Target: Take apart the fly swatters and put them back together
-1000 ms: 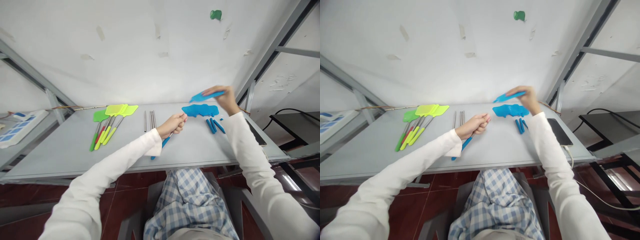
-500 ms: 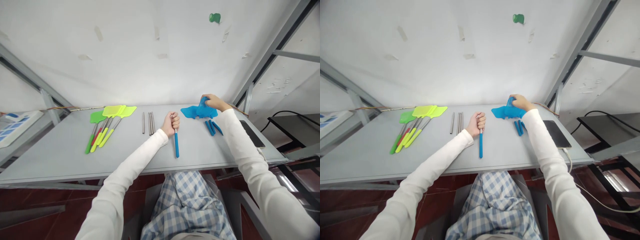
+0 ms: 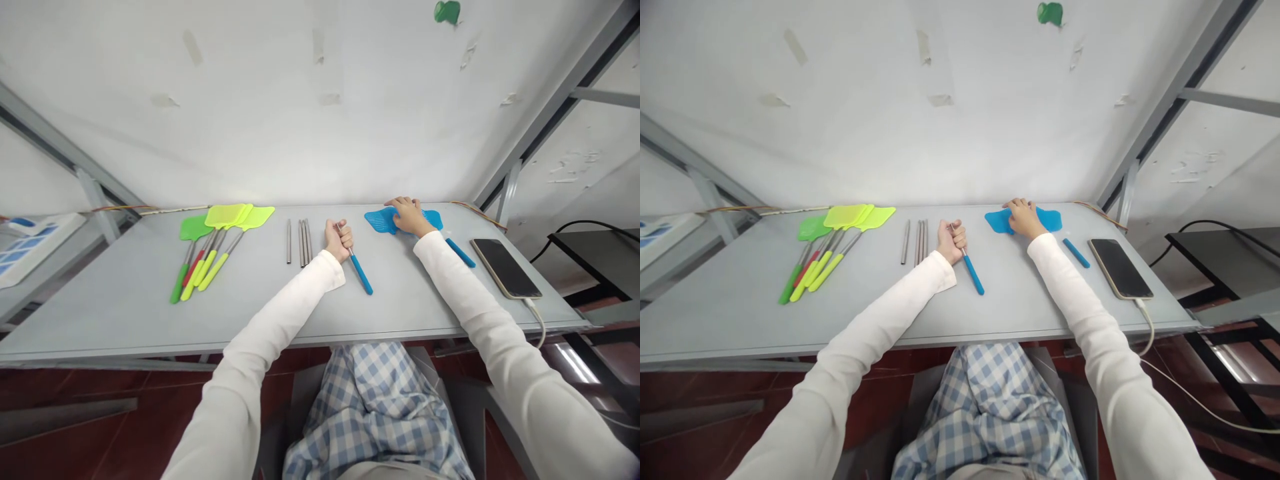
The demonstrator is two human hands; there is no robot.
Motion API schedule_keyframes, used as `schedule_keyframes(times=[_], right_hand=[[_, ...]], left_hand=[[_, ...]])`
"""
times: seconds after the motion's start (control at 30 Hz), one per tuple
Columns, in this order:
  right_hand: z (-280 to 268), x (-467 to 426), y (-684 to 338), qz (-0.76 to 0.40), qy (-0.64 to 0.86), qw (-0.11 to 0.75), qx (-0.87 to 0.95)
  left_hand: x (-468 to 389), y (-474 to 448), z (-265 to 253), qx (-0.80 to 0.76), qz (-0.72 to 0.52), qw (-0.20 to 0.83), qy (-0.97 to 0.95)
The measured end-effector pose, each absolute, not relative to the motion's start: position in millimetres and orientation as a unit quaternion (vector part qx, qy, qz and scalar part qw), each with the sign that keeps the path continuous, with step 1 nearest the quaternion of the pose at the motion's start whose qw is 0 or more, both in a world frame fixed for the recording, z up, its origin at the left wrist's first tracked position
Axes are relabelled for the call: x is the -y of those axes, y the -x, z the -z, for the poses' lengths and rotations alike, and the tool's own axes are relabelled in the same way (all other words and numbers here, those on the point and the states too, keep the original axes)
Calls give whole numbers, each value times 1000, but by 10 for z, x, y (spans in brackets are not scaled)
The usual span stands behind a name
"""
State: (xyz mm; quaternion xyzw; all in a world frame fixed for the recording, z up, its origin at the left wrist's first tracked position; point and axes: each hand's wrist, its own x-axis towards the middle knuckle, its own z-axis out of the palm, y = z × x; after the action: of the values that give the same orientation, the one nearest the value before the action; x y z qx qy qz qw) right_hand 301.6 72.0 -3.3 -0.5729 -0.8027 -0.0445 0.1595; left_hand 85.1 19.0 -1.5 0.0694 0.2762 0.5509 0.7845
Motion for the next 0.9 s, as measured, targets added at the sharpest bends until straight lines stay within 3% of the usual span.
schedule_keyframes(times=[0.33,0.57,0.77,0.9], right_hand=[[73,155,-2360,-179,441,191,859],[224,167,-2308,-184,473,250,824],[230,203,-2349,-140,500,200,831],[171,334,-2208,-226,480,210,821]], left_hand=[[-307,-629,55,-274,-689,667,-75],[-281,-721,51,-256,-698,665,-71],[-220,-795,6,-246,-641,719,-107],[-188,-717,-71,-255,-649,706,-123]])
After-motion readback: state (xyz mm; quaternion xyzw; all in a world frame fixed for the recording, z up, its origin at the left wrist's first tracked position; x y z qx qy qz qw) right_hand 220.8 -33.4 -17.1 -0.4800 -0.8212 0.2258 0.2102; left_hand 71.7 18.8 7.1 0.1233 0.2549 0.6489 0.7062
